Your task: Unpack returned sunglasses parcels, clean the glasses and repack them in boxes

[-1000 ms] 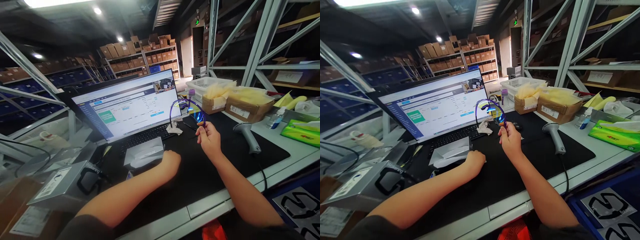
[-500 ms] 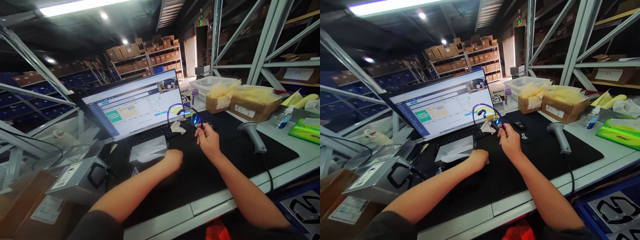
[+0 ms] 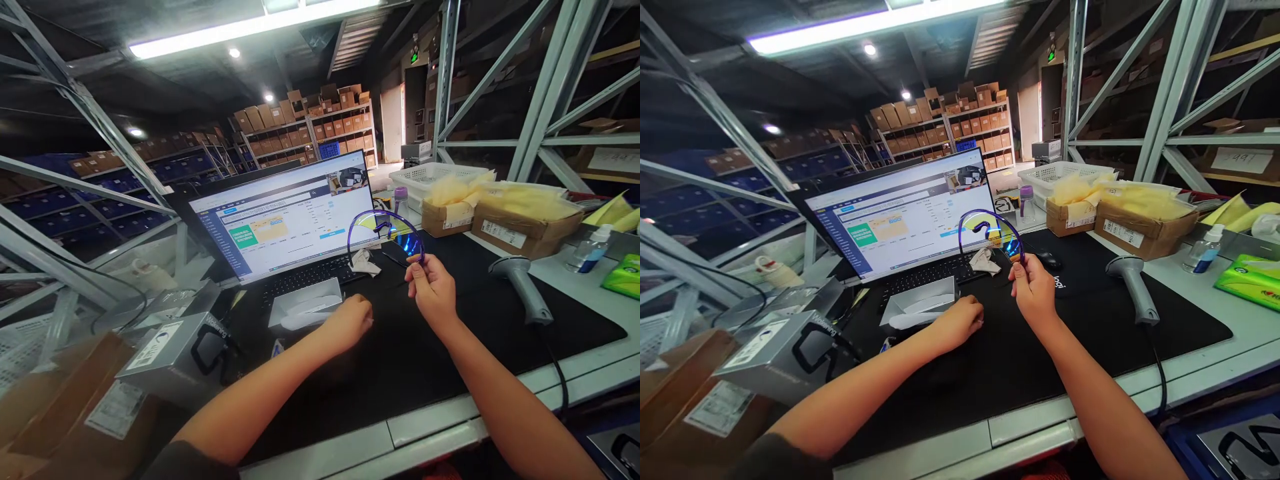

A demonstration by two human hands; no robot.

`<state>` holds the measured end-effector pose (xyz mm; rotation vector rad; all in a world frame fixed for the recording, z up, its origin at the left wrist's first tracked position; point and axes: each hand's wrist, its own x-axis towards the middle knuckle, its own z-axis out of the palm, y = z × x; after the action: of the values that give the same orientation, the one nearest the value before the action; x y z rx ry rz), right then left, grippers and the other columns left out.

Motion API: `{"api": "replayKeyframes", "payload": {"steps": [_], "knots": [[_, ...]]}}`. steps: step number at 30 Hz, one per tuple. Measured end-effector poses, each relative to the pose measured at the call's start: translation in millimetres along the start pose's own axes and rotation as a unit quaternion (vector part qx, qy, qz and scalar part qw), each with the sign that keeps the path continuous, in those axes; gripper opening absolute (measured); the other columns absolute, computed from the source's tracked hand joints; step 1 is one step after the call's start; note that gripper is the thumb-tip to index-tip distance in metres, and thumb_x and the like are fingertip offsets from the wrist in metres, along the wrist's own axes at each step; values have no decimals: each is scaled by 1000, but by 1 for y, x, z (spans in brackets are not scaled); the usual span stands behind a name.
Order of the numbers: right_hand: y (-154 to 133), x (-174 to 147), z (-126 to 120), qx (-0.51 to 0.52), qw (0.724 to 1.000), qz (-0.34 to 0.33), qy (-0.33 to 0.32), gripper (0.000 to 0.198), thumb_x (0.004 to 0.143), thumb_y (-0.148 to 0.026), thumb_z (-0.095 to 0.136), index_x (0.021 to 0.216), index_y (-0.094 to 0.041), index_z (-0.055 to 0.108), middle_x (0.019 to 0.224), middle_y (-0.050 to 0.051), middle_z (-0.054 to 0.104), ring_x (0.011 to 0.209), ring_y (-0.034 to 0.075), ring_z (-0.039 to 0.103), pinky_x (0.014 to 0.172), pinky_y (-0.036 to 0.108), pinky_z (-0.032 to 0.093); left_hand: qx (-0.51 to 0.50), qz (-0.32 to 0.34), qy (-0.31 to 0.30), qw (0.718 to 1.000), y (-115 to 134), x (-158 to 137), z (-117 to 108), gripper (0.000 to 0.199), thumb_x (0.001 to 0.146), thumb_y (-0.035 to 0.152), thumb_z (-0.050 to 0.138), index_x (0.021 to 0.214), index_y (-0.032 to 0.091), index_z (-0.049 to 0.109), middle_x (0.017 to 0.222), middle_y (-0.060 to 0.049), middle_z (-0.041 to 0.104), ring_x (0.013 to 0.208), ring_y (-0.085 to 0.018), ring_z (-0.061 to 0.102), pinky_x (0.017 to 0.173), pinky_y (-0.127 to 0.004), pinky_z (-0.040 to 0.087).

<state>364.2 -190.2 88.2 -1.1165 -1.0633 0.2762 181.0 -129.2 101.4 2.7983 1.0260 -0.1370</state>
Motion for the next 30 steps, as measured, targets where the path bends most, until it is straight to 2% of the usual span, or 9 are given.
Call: {"api": "replayKeyframes", "payload": {"steps": [3, 7, 9, 11, 14, 16, 19, 25, 30], "knots": [[-6, -1, 1, 39, 999, 5, 8, 34, 96, -54, 50, 101, -21, 55, 69, -4, 55, 43, 6, 46, 41, 21, 37, -144, 45, 69, 986, -15, -23, -17, 3, 93, 20, 54, 94, 21, 56, 116, -7, 68, 105, -17, 65, 90, -31, 52], [-19, -9, 6, 105, 994, 24, -2, 34, 96, -57, 50, 99, -23, 54, 63, -6, 51, 40, 6, 40, 35, 19, 31, -431, 14, 201, 879, -39, -57, -31, 16, 87, 30, 65, 84, 21, 52, 81, -1, 69, 77, -16, 67, 70, -27, 52], [-25, -18, 11, 141, 989, 43, -6, 33, 94, -57, 54, 99, -24, 55, 61, -6, 50, 40, 7, 38, 33, 18, 30, -470, -42, 260, 843, -48, -72, -29, 22, 82, 34, 70, 89, 20, 55, 73, 2, 66, 59, -13, 61, 57, -25, 47], [-30, -28, 18, 161, 985, 57, -11, 32, 93, -56, 57, 100, -25, 56, 61, -5, 50, 41, 7, 39, 33, 17, 31, -466, -80, 306, 826, -52, -83, -21, 26, 82, 35, 69, 100, 19, 57, 75, 2, 67, 53, -12, 57, 53, -25, 45], [-35, -42, 28, 172, 982, 70, -23, 31, 92, -57, 58, 97, -26, 56, 60, -4, 49, 44, 8, 41, 32, 16, 31, -382, -60, 365, 847, -54, -97, -6, 31, 87, 34, 66, 113, 21, 56, 97, -5, 70, 78, -17, 67, 70, -31, 55], [-35, -48, 31, 167, 983, 74, -24, 33, 92, -58, 59, 96, -25, 55, 60, -4, 49, 45, 8, 42, 33, 15, 32, -294, -2, 399, 868, -56, -109, 1, 24, 93, 28, 59, 115, 21, 58, 110, -8, 67, 99, -20, 66, 87, -36, 55], [-33, -47, 29, 154, 985, 73, -6, 33, 92, -57, 59, 95, -24, 55, 60, -5, 50, 44, 8, 42, 33, 15, 31, -167, 110, 409, 890, -66, -132, 4, 26, 97, 13, 45, 115, 21, 62, 117, -9, 65, 110, -20, 62, 96, -36, 51], [-33, -34, 15, 155, 985, 66, 33, 31, 91, -51, 62, 94, -22, 55, 60, -5, 52, 44, 7, 42, 35, 17, 31, 120, 183, 311, 925, -91, -154, -2, 37, 91, 4, 50, 121, 22, 62, 123, -9, 66, 104, -22, 63, 88, -35, 49], [-37, -31, 14, 143, 986, 72, 41, 33, 86, -52, 66, 93, -22, 54, 60, -5, 53, 41, 9, 43, 33, 19, 30, 262, 281, 208, 900, -89, -138, -12, 61, 89, 3, 57, 138, 38, 52, 140, -4, 59, 100, -18, 61, 81, -31, 44]]}}
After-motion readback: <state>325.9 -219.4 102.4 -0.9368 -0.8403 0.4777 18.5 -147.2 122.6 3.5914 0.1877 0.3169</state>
